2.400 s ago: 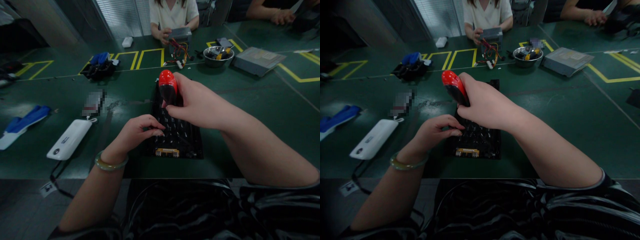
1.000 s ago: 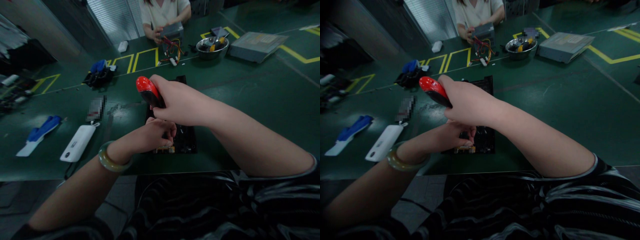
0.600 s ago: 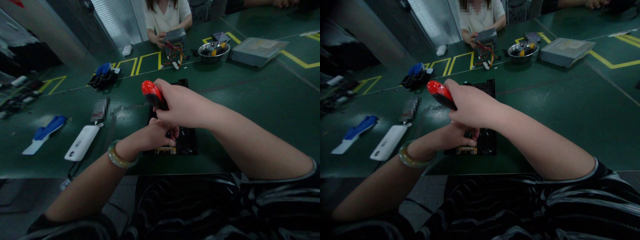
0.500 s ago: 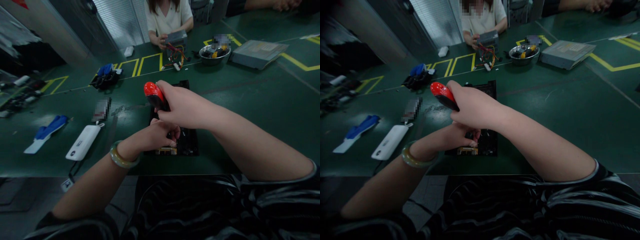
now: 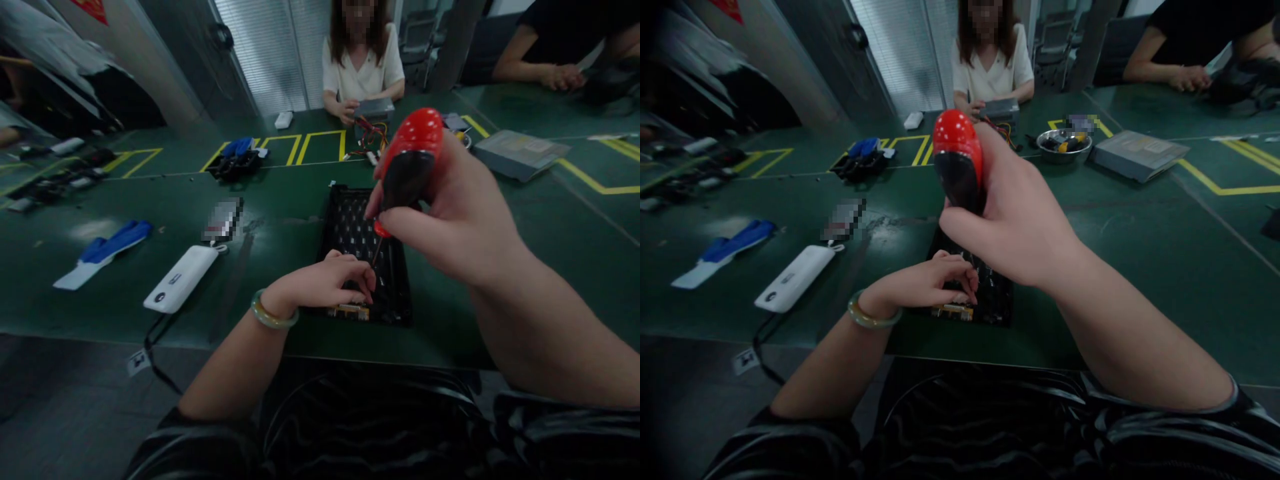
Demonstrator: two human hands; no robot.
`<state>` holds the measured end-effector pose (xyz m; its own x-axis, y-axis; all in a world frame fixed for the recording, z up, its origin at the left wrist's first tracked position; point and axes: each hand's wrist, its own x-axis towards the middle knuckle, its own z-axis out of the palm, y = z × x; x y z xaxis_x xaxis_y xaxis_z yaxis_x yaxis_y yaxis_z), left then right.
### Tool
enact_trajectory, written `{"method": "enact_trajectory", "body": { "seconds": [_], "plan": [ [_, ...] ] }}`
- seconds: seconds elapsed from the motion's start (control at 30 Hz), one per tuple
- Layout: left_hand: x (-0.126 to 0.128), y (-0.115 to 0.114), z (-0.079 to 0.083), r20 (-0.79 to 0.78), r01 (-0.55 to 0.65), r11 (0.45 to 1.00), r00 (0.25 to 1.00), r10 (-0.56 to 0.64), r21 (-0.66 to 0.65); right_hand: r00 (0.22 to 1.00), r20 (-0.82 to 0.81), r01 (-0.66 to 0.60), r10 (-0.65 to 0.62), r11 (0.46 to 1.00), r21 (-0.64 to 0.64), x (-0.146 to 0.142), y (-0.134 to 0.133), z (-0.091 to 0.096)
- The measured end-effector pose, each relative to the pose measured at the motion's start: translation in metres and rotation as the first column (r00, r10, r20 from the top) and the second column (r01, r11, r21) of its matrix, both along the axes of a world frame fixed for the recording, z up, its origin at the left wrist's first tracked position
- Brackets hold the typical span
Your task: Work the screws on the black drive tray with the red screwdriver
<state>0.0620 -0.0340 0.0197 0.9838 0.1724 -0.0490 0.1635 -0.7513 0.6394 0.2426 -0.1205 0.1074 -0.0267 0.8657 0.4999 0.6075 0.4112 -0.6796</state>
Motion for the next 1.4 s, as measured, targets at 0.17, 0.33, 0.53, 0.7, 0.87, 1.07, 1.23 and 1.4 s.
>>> {"method": "enact_trajectory", "body": {
  "seconds": [0.17, 0.33, 0.53, 0.7, 0.87, 1.07, 1.23, 1.4],
  "plan": [
    [-0.005, 0.002, -0.001, 0.043, 0.027, 0.999, 0.999, -0.026, -0.034, 0.979, -0.184, -0.089, 0.09, 0.996, 0.009, -0.001, -0.024, 0.005],
    [-0.008, 0.004, -0.007, 0.087, 0.011, 1.0, 0.996, -0.012, 0.015, 0.969, -0.166, -0.193, 0.181, 0.98, -0.056, -0.005, -0.026, -0.021],
    [-0.007, 0.004, -0.006, 0.063, -0.001, 0.999, 0.998, -0.001, 0.033, 0.952, -0.173, -0.264, 0.251, 0.963, -0.053, -0.005, -0.027, -0.044],
    [-0.007, 0.004, -0.006, 0.067, -0.01, 0.999, 0.998, 0.008, 0.035, 0.936, -0.248, -0.281, 0.251, 0.955, -0.093, -0.003, -0.027, -0.047],
    [-0.007, 0.004, -0.007, 0.087, 0.008, 1.0, 0.996, -0.01, 0.024, 0.933, -0.262, -0.28, 0.248, 0.956, -0.091, -0.002, -0.027, -0.048],
    [-0.006, 0.004, -0.006, 0.072, 0.012, 1.0, 0.997, -0.012, 0.003, 0.932, -0.279, -0.264, 0.23, 0.96, -0.09, -0.003, -0.028, -0.048],
    [-0.007, 0.004, -0.008, 0.078, 0.012, 1.0, 0.997, -0.012, -0.004, 0.943, -0.273, -0.213, 0.189, 0.975, -0.062, -0.005, -0.028, -0.047],
    [-0.007, 0.005, -0.008, 0.097, 0.022, 1.0, 0.995, -0.021, -0.003, 0.944, -0.272, -0.213, 0.187, 0.975, -0.068, -0.005, -0.029, -0.046]
  ]
}}
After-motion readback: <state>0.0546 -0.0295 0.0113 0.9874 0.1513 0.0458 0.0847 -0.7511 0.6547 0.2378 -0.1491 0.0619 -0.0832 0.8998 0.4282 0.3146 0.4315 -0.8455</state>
